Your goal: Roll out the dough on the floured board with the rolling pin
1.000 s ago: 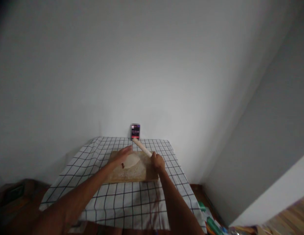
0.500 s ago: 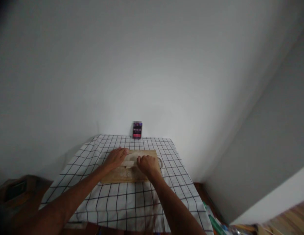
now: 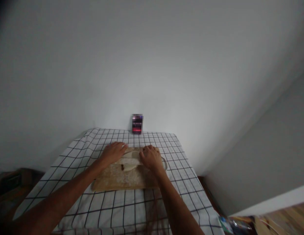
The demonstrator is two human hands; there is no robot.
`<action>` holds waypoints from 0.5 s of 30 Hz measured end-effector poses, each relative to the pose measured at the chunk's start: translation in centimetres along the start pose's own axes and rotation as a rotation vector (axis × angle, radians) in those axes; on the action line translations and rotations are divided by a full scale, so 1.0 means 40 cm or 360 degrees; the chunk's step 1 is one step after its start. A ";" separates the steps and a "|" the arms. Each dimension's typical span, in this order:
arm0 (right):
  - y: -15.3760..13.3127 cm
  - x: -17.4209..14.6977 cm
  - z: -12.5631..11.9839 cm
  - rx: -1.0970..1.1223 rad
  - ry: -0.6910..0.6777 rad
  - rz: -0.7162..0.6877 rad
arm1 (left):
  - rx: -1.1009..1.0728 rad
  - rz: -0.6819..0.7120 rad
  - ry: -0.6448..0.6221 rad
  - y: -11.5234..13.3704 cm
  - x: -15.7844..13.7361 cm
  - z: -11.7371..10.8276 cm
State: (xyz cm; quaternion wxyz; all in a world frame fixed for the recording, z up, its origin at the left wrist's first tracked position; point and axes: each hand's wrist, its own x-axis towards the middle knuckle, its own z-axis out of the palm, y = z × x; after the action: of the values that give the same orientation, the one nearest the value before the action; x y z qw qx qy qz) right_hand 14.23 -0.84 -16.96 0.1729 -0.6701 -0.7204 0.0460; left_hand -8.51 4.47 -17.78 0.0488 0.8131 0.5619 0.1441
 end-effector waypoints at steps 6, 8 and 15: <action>0.016 -0.050 0.025 0.0035 0.0099 -0.0140 | 0.0033 -0.0060 0.0198 0.036 -0.044 -0.009; 0.007 -0.084 0.036 -0.0004 0.0159 -0.0108 | 0.0040 -0.0071 0.0233 0.045 -0.055 -0.011; -0.036 -0.178 0.075 -0.0081 0.0230 0.0084 | -0.0125 0.0029 0.0211 0.032 -0.085 0.003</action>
State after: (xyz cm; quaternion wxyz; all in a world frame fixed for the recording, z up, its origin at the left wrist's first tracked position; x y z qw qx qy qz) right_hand 12.24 -7.46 -20.68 0.2061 -0.6947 -0.6890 -0.0161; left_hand -8.46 0.86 -18.18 0.0421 0.8042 0.5504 0.2202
